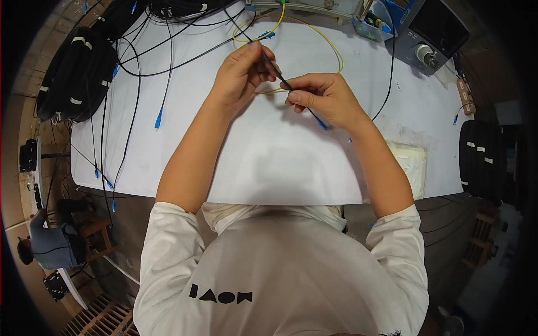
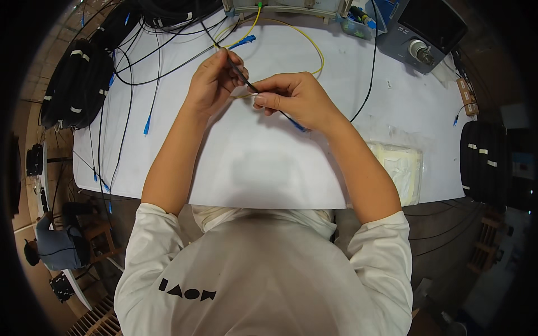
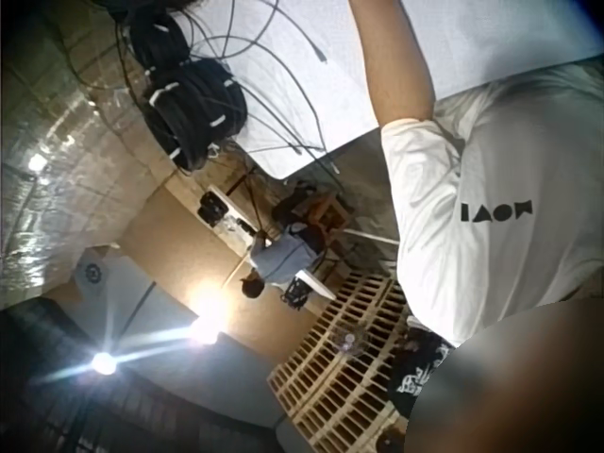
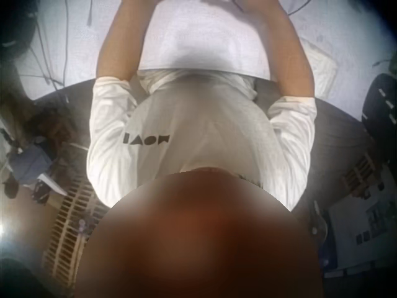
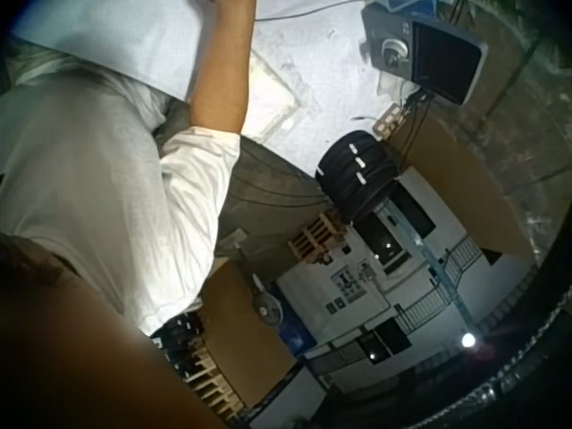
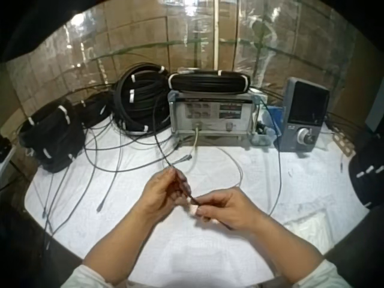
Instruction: Connecting fiber optic cables to measurement equipment and checking signal strength.
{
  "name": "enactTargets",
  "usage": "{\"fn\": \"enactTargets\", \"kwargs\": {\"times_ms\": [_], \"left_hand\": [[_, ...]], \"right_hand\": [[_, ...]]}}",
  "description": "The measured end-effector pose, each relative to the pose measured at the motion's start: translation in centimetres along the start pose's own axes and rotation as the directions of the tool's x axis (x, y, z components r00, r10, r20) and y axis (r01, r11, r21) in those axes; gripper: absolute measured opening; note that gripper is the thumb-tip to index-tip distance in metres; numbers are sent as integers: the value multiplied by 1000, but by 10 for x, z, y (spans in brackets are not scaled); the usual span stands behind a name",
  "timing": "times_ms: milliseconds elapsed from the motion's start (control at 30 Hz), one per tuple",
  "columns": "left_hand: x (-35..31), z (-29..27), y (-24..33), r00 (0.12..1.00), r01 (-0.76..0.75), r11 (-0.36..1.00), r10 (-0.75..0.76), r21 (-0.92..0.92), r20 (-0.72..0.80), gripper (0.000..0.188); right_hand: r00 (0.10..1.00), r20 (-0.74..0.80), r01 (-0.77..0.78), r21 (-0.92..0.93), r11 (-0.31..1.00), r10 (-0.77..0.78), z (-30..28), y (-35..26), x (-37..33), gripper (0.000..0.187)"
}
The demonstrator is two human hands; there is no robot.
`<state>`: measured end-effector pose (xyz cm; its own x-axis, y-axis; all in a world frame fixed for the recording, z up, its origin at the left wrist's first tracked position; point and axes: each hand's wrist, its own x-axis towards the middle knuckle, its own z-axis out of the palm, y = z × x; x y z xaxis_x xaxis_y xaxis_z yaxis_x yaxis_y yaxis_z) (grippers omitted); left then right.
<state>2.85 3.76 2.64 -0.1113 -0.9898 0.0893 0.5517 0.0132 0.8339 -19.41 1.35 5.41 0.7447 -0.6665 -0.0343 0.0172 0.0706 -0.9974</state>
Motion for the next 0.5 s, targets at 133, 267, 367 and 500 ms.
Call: {"fn": "enactTargets", "kwargs": {"times_ms": [133,267,367,500], "left_hand": [[2,-11,14,975,-87,994,72,-63,-212,30],[-6,-4,35,923,-143,984,95,-104,-373,26],[-6,-6,40,900,-189,976,127,-112,-418,26],[-15,-16,49,875,-252,966,200,-62,-442,38]], "right_hand": [[998,-32,-63,-89,994,61,-2,-6,1,25],[998,-59,-37,-301,953,20,0,-10,-6,27],[982,-133,108,-200,974,-136,-6,-25,-12,31],[940,-202,251,-139,958,-275,-29,-55,-19,25]]}}
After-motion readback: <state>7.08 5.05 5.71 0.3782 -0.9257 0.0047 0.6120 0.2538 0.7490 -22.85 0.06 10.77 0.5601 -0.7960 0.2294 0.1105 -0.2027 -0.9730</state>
